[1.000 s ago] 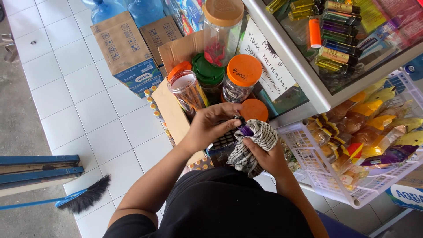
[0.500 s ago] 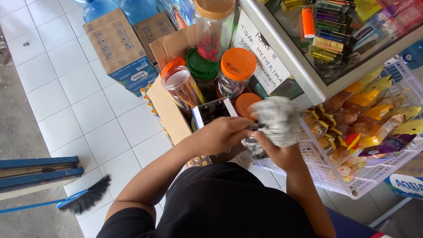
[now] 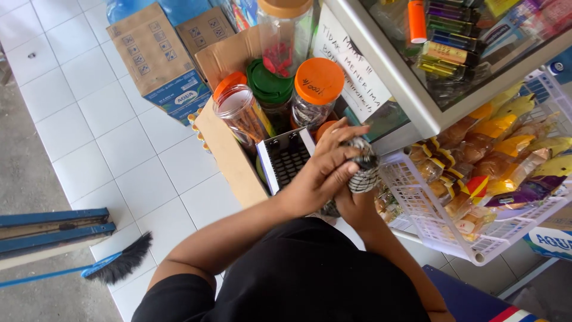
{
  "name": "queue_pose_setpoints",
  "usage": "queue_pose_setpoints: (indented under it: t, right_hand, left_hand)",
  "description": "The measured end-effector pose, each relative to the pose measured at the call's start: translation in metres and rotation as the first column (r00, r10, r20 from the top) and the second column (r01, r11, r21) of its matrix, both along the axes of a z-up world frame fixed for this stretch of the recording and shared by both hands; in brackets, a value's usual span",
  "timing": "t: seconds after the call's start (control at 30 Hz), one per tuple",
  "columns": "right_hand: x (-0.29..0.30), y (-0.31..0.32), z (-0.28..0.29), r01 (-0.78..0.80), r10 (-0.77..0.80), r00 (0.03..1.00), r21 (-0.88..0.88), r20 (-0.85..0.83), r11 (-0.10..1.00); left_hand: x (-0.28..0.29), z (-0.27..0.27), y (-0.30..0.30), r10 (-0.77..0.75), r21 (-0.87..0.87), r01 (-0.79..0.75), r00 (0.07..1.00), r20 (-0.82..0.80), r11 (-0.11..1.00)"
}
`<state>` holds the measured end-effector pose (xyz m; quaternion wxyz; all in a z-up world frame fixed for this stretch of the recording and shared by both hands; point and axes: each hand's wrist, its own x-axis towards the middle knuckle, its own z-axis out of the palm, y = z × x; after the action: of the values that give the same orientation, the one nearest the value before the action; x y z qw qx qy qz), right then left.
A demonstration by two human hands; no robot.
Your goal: Sorting and cleaning cigarette lighters before placing them into a display box in a retail shop.
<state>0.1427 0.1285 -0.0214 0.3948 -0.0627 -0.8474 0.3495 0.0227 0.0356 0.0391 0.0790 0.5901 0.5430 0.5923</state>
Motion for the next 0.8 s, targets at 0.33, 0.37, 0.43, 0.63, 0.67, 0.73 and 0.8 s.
queue_pose_setpoints:
  t: [0.33, 0.37, 0.43, 0.63, 0.67, 0.73, 0.8]
  right_hand:
    - [0.063, 0.029, -0.010, 0.105, -0.085, 0.993, -0.307, 0.079, 0.946]
    - [0.075, 0.034, -0.019, 0.141, -0.124, 0.990, -0.405, 0.069, 0.904]
    - [0.093, 0.040, -0.018, 0.171, -0.159, 0.985, -0.496, 0.066, 0.851]
    - [0.113, 0.039, 0.009, 0.234, -0.258, 0.966, -0.432, 0.003, 0.871]
    - [0.117, 0.040, 0.006, 0.247, -0.277, 0.961, -0.449, -0.003, 0.859]
    - [0.123, 0.041, 0.003, 0.260, -0.296, 0.955, -0.470, -0.003, 0.843]
    - [0.127, 0.042, 0.002, 0.286, -0.315, 0.949, -0.479, 0.023, 0.830]
  left_hand:
    - [-0.040, -0.034, 0.053, 0.029, -0.041, -0.003, 0.759, 0.650, 0.999]
    - [-0.050, -0.016, 0.066, -0.004, -0.004, 0.009, 0.787, 0.616, 1.000]
    - [-0.070, 0.007, 0.096, -0.036, 0.034, 0.020, 0.812, 0.583, 0.999]
    - [-0.119, -0.007, 0.191, 0.329, -0.077, -0.323, 0.940, 0.089, 0.943]
    - [-0.123, -0.014, 0.202, 0.349, -0.073, -0.346, 0.936, 0.032, 0.935]
    - [-0.127, -0.025, 0.219, 0.369, -0.075, -0.370, 0.929, -0.024, 0.926]
    - [-0.127, -0.035, 0.230, 0.578, 0.103, -0.574, 0.772, -0.264, 0.813]
